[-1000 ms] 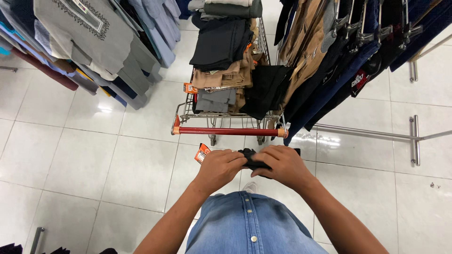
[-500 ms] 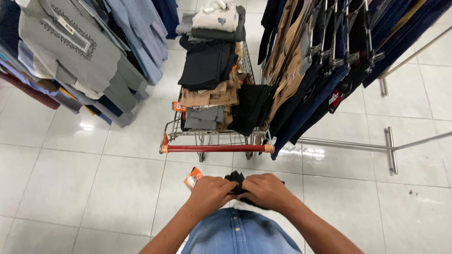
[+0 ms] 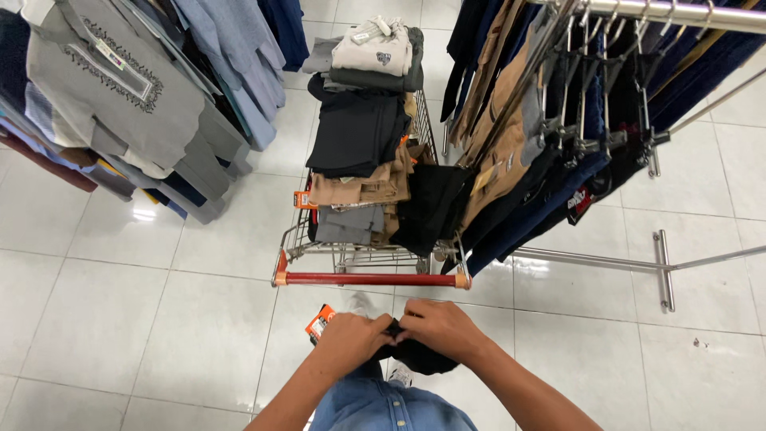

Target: The person takes pairs of pants from a shopping cart, attaches them to clip-style hangers, and hangs them onto a metal clothing rack.

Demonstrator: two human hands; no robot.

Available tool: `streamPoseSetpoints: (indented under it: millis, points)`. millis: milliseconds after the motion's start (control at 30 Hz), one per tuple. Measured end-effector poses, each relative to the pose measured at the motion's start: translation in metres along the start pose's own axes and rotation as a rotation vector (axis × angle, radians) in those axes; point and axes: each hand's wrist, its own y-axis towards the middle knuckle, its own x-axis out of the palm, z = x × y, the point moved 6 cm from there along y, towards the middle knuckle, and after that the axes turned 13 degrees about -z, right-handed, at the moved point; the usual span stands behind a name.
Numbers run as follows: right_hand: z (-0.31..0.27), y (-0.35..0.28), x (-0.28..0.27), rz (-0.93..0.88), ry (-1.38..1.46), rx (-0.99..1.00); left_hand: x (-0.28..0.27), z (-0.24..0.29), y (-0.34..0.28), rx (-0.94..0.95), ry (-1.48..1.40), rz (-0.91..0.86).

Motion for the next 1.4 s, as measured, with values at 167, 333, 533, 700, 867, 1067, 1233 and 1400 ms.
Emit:
streamPoseSetpoints:
  millis: [167,333,533,700,867,1067,1233,1400]
  points:
    - [0.065,0.047,-0.002,0.108,-0.093,0.048,-0.039,-0.057,0.063,-0.017,-0.102,-0.116]
    - [0.141,0.104,-0.007,0.180,-0.209,0.110,-0.080,-0.115,0.123,-0.002,-0.316,-0.099]
    - [0.215,0.160,-0.003,-0.035,-0.121,0.181,-0.119,-0.170,0.177,0.052,-0.371,-0.211]
    - [0.242,0.176,0.019,-0.209,-0.094,0.280,-0.059,-0.194,0.216,0.070,-0.215,-0.282]
    - [0.243,0.176,0.034,-0.092,-0.137,0.306,-0.036,-0.202,0.208,0.083,0.048,0.000]
    - [0.225,0.174,0.010,0.056,-0.079,0.255,-0.063,-0.191,0.183,0.162,-0.007,0.334]
    - [0.218,0.171,0.003,0.102,-0.124,0.314,-0.065,-0.188,0.179,0.140,-0.018,0.329]
    - [0.204,0.164,-0.006,0.083,-0.154,0.390,-0.064,-0.172,0.159,0.022,-0.034,0.327]
